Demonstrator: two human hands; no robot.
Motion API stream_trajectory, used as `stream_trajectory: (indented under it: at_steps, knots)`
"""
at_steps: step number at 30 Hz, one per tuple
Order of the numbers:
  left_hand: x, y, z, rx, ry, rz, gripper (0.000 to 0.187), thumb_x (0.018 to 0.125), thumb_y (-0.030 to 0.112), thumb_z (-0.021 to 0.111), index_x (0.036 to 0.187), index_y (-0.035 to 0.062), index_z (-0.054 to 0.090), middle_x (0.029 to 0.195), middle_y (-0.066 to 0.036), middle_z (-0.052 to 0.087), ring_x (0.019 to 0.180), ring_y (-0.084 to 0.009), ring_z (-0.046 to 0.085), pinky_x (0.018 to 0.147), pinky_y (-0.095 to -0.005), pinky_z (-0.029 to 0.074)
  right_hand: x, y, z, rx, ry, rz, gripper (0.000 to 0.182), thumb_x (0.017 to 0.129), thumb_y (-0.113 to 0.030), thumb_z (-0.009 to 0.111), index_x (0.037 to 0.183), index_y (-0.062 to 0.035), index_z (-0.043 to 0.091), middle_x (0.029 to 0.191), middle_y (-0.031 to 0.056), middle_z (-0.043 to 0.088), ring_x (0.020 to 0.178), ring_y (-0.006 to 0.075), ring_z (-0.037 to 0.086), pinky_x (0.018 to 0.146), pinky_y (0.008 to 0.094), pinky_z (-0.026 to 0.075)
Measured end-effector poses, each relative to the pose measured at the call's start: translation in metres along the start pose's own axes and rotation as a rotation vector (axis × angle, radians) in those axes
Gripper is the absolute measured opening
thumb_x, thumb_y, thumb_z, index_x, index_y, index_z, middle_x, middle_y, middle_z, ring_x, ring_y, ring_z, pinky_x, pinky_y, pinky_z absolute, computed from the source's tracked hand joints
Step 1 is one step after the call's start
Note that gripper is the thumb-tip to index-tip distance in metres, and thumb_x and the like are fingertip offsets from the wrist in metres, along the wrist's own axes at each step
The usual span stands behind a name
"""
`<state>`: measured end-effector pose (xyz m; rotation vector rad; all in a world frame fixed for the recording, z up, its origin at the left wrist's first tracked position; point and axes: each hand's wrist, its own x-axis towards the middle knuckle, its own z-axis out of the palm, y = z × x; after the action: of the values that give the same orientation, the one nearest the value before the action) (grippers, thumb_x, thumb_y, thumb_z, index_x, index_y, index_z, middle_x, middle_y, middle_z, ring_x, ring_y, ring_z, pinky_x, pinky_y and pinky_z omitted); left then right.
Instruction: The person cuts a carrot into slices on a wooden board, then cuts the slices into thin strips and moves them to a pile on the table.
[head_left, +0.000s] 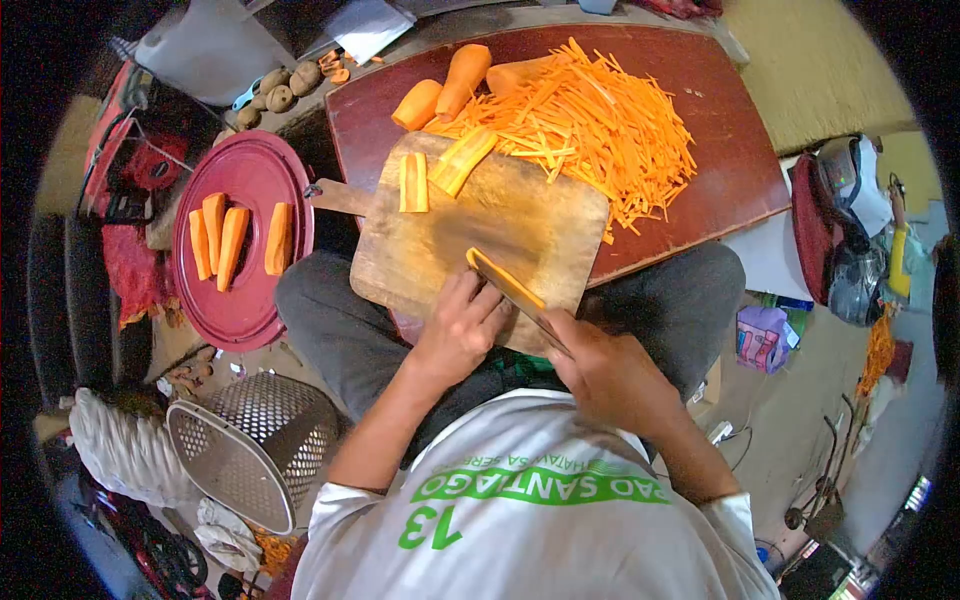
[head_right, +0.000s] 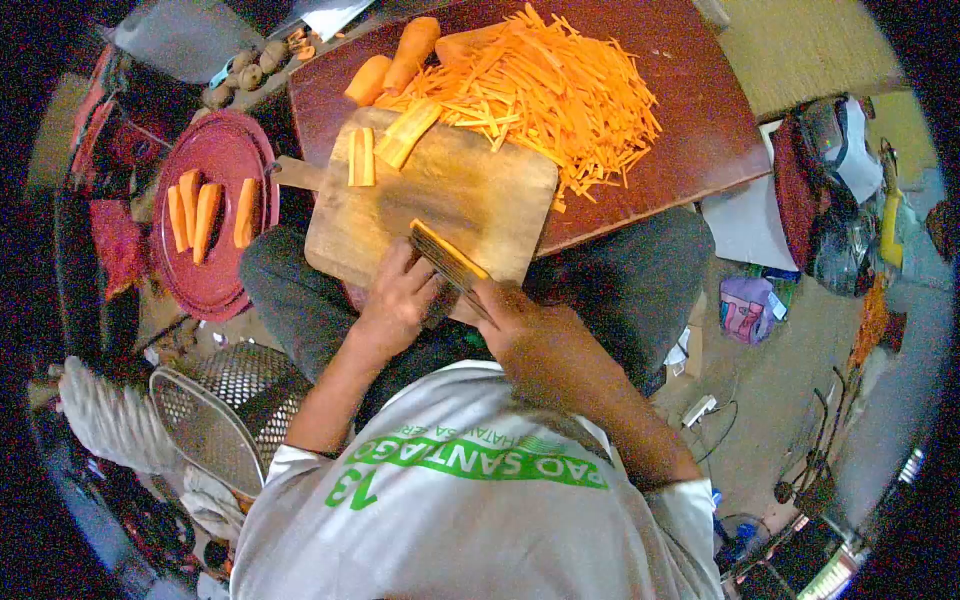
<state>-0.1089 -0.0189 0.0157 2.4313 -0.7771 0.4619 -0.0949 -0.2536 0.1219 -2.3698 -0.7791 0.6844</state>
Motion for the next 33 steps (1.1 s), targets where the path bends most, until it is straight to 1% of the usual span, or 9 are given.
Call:
stream_trajectory:
  at_steps: [6,8,12,15,18,24,27,30,33]
  knots:
    - [-0.004,0.003,0.007,-0.029,-0.008,-0.06,0.027,0.08,0.01,0.072,0.102,-0.0038,0.076,0.109,-0.015,0.067,0.104,-0.0376,0.064,0.093,-0.0516,0.055,0.027,0.012,0.016,0.038,0.24,-0.187,0.036,0.102,-0.013,0.065,0.134,-0.0021,0.054,0.114,0.026,0.072,0.095,0.0458,0.074,0.077,0.0553,0.06]
    - [-0.004,0.003,0.005,0.015,0.019,-0.015,0.027,0.08,0.01,0.073,0.103,-0.004,0.076,0.109,-0.016,0.067,0.104,-0.0375,0.064,0.091,-0.0507,0.055,0.019,0.005,0.006,-0.055,0.194,-0.225,0.031,0.105,-0.017,0.062,0.131,-0.0006,0.057,0.108,0.0223,0.07,0.089,0.042,0.074,0.075,0.0502,0.063]
    - [-0.006,0.002,0.007,0.033,0.038,-0.018,0.029,0.08,0.011,0.073,0.104,-0.0043,0.076,0.108,-0.017,0.066,0.104,-0.0373,0.064,0.089,-0.05,0.055,0.007,0.004,0.01,-0.083,0.092,-0.041,0.032,0.107,-0.022,0.062,0.129,-0.0004,0.056,0.102,0.0206,0.069,0.084,0.0401,0.074,0.071,0.0475,0.064]
    - [-0.006,0.001,0.011,-0.021,0.018,-0.049,0.028,0.08,0.011,0.072,0.104,-0.0042,0.076,0.107,-0.017,0.066,0.104,-0.0371,0.063,0.089,-0.0496,0.055,0.031,0.01,0.017,0.01,0.283,-0.226,0.031,0.107,-0.021,0.062,0.129,-0.0005,0.056,0.103,0.0216,0.069,0.085,0.0407,0.075,0.067,0.0495,0.063]
    - [-0.004,0.001,0.004,0.043,0.041,0.002,0.027,0.079,0.011,0.072,0.101,-0.0041,0.076,0.105,-0.015,0.066,0.102,-0.0365,0.063,0.089,-0.0485,0.056,0.02,-0.002,0.0,0.017,0.032,-0.041,0.041,0.104,-0.015,0.062,0.142,-0.0031,0.052,0.115,0.0245,0.073,0.098,0.0449,0.074,0.077,0.0542,0.06]
    - [-0.007,0.002,0.008,0.014,0.017,-0.036,0.028,0.078,0.012,0.071,0.101,-0.0047,0.075,0.103,-0.015,0.067,0.098,-0.0342,0.064,0.088,-0.0476,0.055,0.041,0.005,0.013,0.01,0.101,-0.088,0.036,0.107,-0.018,0.058,0.137,0.0008,0.051,0.102,0.0239,0.071,0.088,0.0427,0.075,0.069,0.0531,0.061]
    - [-0.003,0.004,0.001,0.08,0.023,-0.009,0.029,0.078,0.012,0.071,0.101,-0.0047,0.075,0.104,-0.016,0.068,0.096,-0.0334,0.064,0.087,-0.0473,0.054,0.042,0.003,0.008,0.093,0.104,-0.085,0.039,0.106,-0.018,0.059,0.139,0.0009,0.05,0.105,0.0264,0.072,0.088,0.045,0.074,0.071,0.0564,0.061]
    - [-0.005,0.004,0.005,0.067,0.063,-0.017,0.03,0.078,0.013,0.071,0.101,-0.0054,0.075,0.104,-0.017,0.069,0.096,-0.033,0.064,0.085,-0.0461,0.053,0.006,-0.006,-0.004,0.004,-0.043,0.056,0.037,0.105,-0.016,0.061,0.139,-0.0022,0.054,0.112,0.0306,0.072,0.103,0.0509,0.07,0.082,0.0577,0.057]
    - [-0.005,0.004,0.007,0.082,0.093,-0.001,0.032,0.078,0.013,0.071,0.103,-0.0064,0.075,0.105,-0.017,0.069,0.096,-0.0329,0.064,0.084,-0.0449,0.052,0.026,0.006,0.015,0.082,0.056,0.022,0.035,0.105,-0.016,0.061,0.137,-0.0027,0.054,0.113,0.03,0.072,0.104,0.0507,0.07,0.083,0.0573,0.057]
